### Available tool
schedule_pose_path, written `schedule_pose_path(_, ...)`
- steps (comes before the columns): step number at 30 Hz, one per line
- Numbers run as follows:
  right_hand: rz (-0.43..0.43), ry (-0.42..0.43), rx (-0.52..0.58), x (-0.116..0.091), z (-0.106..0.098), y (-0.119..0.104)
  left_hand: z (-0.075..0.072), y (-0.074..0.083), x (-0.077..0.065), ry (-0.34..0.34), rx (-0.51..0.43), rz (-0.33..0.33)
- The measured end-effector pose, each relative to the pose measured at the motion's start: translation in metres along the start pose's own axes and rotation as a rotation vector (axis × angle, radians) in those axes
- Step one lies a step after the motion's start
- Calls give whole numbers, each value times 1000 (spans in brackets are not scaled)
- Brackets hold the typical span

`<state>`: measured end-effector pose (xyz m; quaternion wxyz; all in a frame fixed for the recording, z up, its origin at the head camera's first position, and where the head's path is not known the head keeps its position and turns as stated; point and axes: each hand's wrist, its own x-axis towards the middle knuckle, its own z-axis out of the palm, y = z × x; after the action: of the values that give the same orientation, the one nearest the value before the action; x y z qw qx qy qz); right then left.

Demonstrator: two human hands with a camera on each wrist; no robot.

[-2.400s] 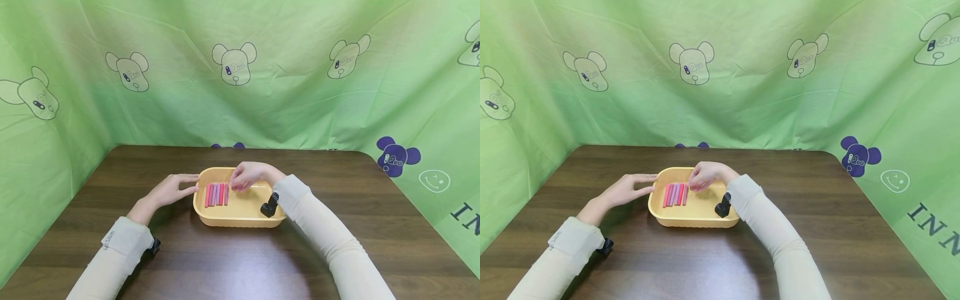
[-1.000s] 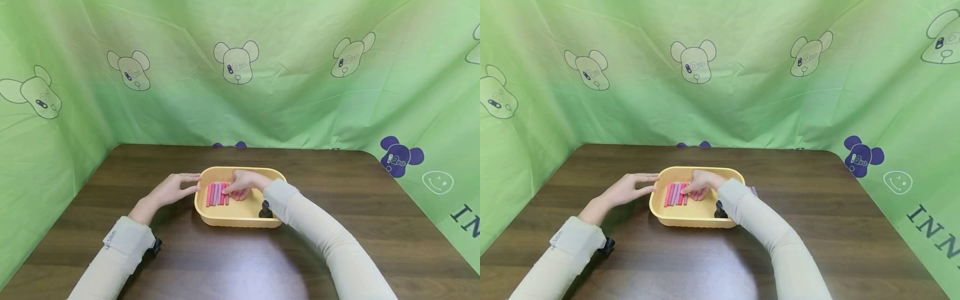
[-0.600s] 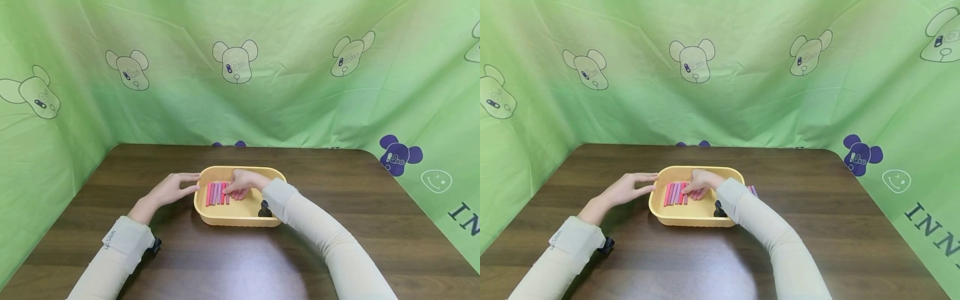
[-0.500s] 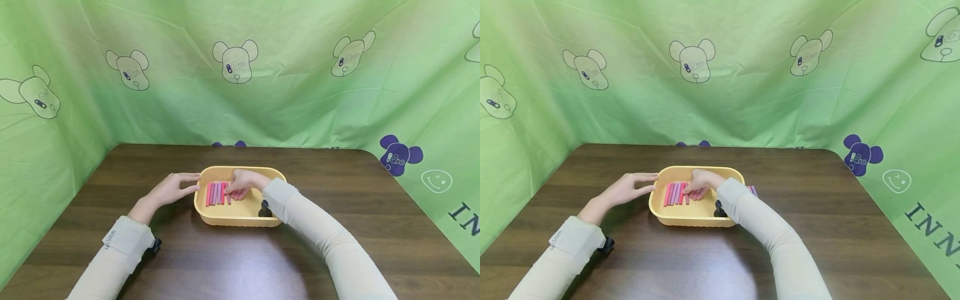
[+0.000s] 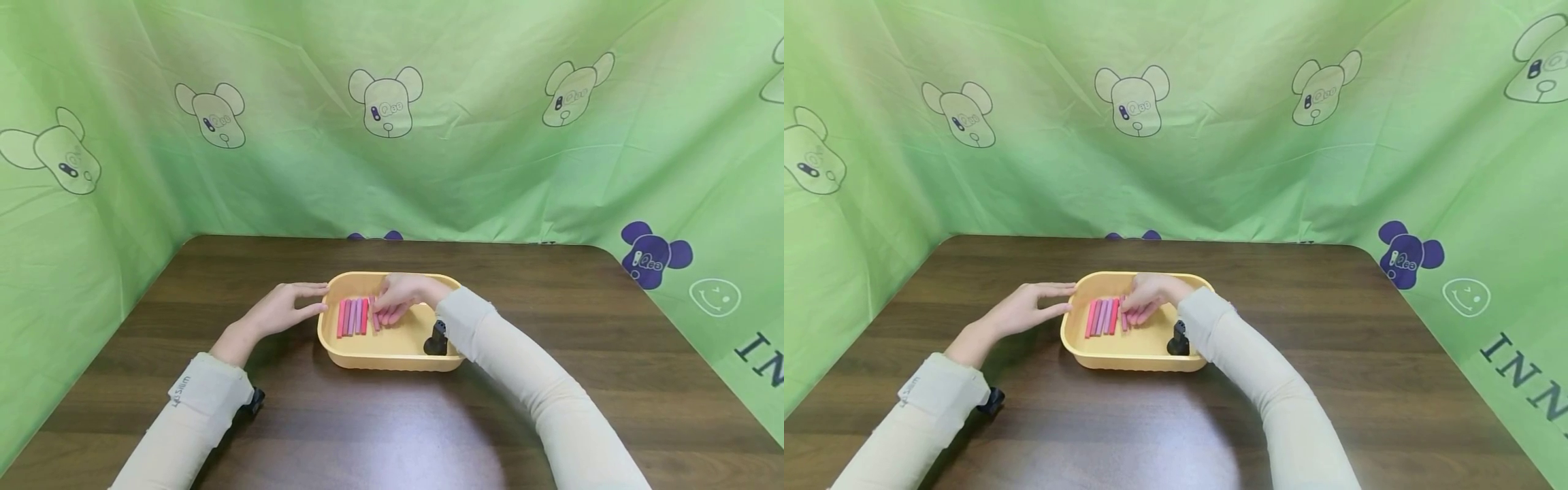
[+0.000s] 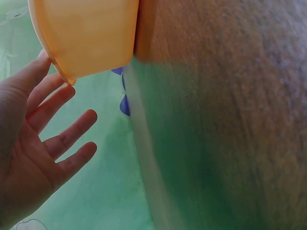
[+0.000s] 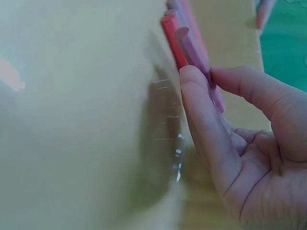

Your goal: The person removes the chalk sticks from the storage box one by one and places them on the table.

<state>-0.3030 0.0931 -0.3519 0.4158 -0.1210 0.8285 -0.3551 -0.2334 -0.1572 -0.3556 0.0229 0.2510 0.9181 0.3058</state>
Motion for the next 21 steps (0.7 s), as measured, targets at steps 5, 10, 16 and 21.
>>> schedule_pose_path(5,-37,-1,37,-5,-7,1,0,0,0,-5,-2,-11)
schedule_pose_path(10,-43,8,35,-11,-12,0,1,-1,0,-6,2,-23)
schedule_pose_path(16,-73,17,29,-21,-17,-2,2,-1,0,-5,4,-23)
schedule_pose_path(21,-99,15,23,-28,-21,-3,2,-1,0,-8,2,-26)
